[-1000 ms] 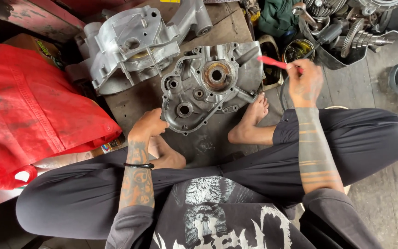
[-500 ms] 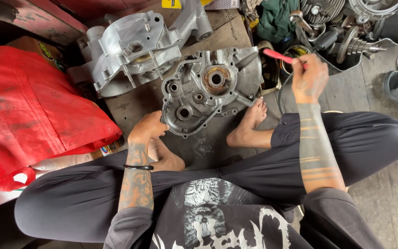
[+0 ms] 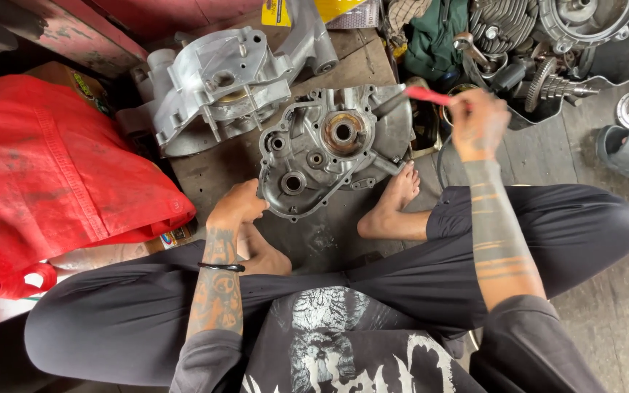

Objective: Cleaning a motorcycle engine casing with a brush and then fitting the casing components together.

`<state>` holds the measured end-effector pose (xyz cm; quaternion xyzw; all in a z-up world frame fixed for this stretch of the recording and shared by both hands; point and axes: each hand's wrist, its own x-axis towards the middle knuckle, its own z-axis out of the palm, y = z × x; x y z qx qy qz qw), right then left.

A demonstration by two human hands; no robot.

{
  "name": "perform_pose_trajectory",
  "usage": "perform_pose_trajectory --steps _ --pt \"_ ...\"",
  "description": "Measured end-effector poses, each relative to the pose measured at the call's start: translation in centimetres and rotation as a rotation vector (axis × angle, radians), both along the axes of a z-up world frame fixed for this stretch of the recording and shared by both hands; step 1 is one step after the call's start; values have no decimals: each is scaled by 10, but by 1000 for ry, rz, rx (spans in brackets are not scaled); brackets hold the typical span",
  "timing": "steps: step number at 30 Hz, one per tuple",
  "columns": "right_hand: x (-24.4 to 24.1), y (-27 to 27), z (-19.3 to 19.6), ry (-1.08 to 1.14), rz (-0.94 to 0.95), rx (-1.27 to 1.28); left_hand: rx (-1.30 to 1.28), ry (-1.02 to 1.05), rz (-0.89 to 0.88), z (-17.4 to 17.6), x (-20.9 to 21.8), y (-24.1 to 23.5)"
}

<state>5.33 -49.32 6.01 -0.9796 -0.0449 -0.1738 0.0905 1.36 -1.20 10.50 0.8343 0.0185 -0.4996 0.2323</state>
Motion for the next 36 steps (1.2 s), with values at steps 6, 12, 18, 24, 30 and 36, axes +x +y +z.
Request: perform_pose_trajectory --steps 6,12,18,24,30,36 --pt "-7 26 12 38 11 129 8 10 -2 -7 0 -2" --pt "-9 22 11 -68 -166 127 11 -14 14 -5 -2 1" --pt "0 15 -4 25 -307 37 8 21 16 12 0 -3" --pt "-6 57 28 119 118 79 1 6 14 27 2 -6" --pt "0 62 39 97 -66 131 -17 20 -6 5 1 1" --pt "7 62 35 214 38 358 -36 47 55 -20 3 8"
